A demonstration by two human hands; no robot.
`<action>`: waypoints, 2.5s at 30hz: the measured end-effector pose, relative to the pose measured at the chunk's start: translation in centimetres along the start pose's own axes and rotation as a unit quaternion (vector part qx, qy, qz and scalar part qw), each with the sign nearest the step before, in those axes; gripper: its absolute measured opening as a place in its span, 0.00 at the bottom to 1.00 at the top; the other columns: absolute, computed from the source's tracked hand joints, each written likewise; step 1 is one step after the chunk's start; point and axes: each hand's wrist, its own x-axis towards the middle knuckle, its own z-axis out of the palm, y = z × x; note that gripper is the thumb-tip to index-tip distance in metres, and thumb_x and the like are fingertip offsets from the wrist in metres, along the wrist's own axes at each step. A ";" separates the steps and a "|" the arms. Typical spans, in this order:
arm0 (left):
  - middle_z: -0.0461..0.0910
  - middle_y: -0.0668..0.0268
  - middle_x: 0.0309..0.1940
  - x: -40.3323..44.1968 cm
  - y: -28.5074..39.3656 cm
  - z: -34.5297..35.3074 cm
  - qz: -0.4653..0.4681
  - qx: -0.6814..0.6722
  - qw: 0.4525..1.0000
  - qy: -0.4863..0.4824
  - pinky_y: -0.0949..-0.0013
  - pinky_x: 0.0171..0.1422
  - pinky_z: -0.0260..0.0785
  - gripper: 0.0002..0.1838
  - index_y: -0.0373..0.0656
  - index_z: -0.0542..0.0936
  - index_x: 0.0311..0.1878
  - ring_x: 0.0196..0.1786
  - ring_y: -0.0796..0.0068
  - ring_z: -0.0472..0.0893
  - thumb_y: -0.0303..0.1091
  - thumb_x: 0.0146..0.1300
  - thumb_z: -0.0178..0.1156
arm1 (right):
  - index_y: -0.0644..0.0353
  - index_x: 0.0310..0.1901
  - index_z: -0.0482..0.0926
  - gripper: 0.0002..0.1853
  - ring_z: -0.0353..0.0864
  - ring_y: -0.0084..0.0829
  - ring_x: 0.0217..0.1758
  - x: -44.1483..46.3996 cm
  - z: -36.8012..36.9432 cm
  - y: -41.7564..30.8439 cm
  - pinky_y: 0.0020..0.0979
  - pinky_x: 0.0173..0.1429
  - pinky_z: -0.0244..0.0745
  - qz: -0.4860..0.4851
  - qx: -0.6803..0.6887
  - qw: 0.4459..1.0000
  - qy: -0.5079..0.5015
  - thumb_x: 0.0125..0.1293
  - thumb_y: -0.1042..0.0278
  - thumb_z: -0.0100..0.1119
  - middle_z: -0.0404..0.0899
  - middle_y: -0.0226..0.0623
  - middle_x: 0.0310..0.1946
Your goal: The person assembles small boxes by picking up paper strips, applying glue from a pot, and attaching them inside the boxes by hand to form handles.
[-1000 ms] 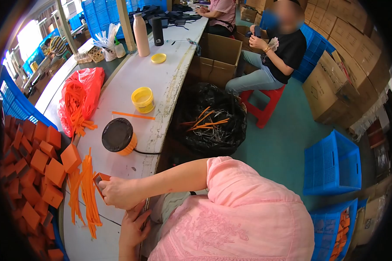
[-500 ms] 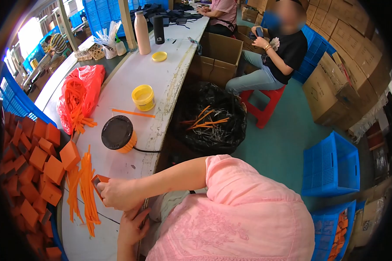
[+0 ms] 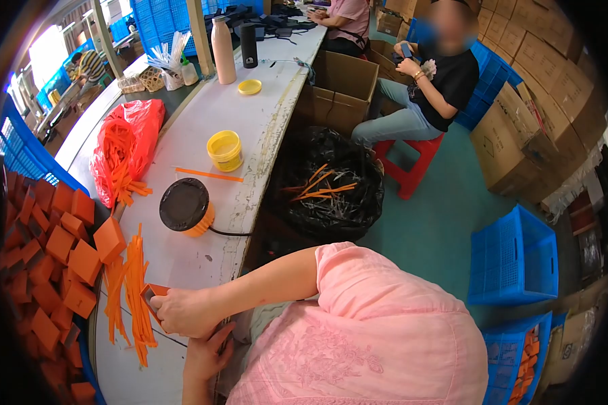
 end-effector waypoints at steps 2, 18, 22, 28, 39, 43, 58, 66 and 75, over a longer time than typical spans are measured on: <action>0.82 0.50 0.51 0.1 -0.2 0.1 0.009 0.001 1.000 0.001 0.52 0.56 0.76 0.22 0.43 0.85 0.52 0.50 0.47 0.83 0.25 0.49 0.67 | 0.55 0.36 0.86 0.10 0.70 0.34 0.53 0.0 0.1 0.1 0.33 0.45 0.74 -0.005 0.005 1.000 -0.003 0.53 0.64 0.62 0.81 0.27 0.37; 0.80 0.49 0.56 -0.1 0.0 -0.2 -0.025 -0.003 0.999 -0.021 0.52 0.61 0.74 0.32 0.42 0.78 0.64 0.57 0.46 0.81 0.28 0.50 0.68 | 0.52 0.36 0.85 0.08 0.69 0.31 0.52 -0.1 0.5 -0.2 0.30 0.45 0.70 0.006 -0.022 1.000 -0.001 0.60 0.61 0.61 0.78 0.24 0.36; 0.80 0.50 0.56 0.1 0.1 -0.4 -0.023 -0.011 1.000 -0.019 0.52 0.62 0.74 0.32 0.42 0.78 0.64 0.58 0.45 0.81 0.29 0.51 0.68 | 0.53 0.35 0.85 0.08 0.69 0.32 0.51 -0.1 0.7 -0.1 0.30 0.45 0.70 -0.002 -0.024 0.999 0.021 0.60 0.62 0.60 0.78 0.24 0.35; 0.81 0.50 0.56 0.0 0.1 -0.4 -0.013 -0.010 1.000 -0.008 0.52 0.61 0.74 0.32 0.42 0.78 0.63 0.57 0.45 0.81 0.29 0.51 0.68 | 0.53 0.35 0.85 0.08 0.68 0.32 0.51 0.0 0.3 -0.3 0.30 0.45 0.70 0.005 -0.017 1.000 0.007 0.60 0.61 0.61 0.78 0.24 0.35; 0.81 0.51 0.57 -0.3 -0.3 -0.1 -0.010 0.002 1.000 -0.009 0.52 0.65 0.71 0.32 0.43 0.77 0.65 0.59 0.46 0.80 0.29 0.52 0.68 | 0.53 0.35 0.85 0.08 0.69 0.32 0.52 0.3 0.8 -0.4 0.31 0.45 0.71 -0.002 -0.017 1.000 0.007 0.59 0.61 0.61 0.79 0.25 0.35; 0.81 0.51 0.56 -0.3 -0.1 -0.2 -0.020 -0.004 1.000 -0.016 0.51 0.65 0.71 0.33 0.43 0.76 0.65 0.59 0.45 0.80 0.30 0.52 0.68 | 0.54 0.35 0.85 0.08 0.69 0.33 0.52 0.3 0.6 -0.5 0.31 0.45 0.71 -0.002 -0.015 1.000 0.008 0.58 0.61 0.62 0.79 0.25 0.35; 0.81 0.49 0.55 -0.5 -0.4 0.1 -0.013 0.001 1.000 -0.003 0.51 0.62 0.73 0.33 0.42 0.77 0.64 0.57 0.44 0.81 0.30 0.51 0.69 | 0.54 0.34 0.85 0.08 0.68 0.32 0.52 0.3 0.7 -0.4 0.32 0.45 0.71 -0.001 -0.011 1.000 0.015 0.59 0.61 0.62 0.79 0.26 0.35; 0.81 0.49 0.55 -0.4 -0.2 0.0 -0.004 0.000 1.000 0.006 0.51 0.62 0.73 0.34 0.42 0.77 0.65 0.57 0.44 0.81 0.30 0.51 0.69 | 0.54 0.33 0.84 0.08 0.69 0.33 0.51 0.3 0.7 -0.4 0.32 0.44 0.72 -0.006 -0.010 1.000 0.024 0.58 0.61 0.61 0.79 0.26 0.34; 0.81 0.50 0.56 -0.6 -0.2 0.0 -0.020 0.000 1.000 0.001 0.51 0.62 0.73 0.33 0.43 0.77 0.65 0.58 0.45 0.80 0.30 0.51 0.69 | 0.53 0.36 0.87 0.10 0.69 0.33 0.52 0.6 1.2 -0.4 0.31 0.45 0.74 0.009 -0.007 1.000 0.004 0.54 0.62 0.63 0.82 0.22 0.36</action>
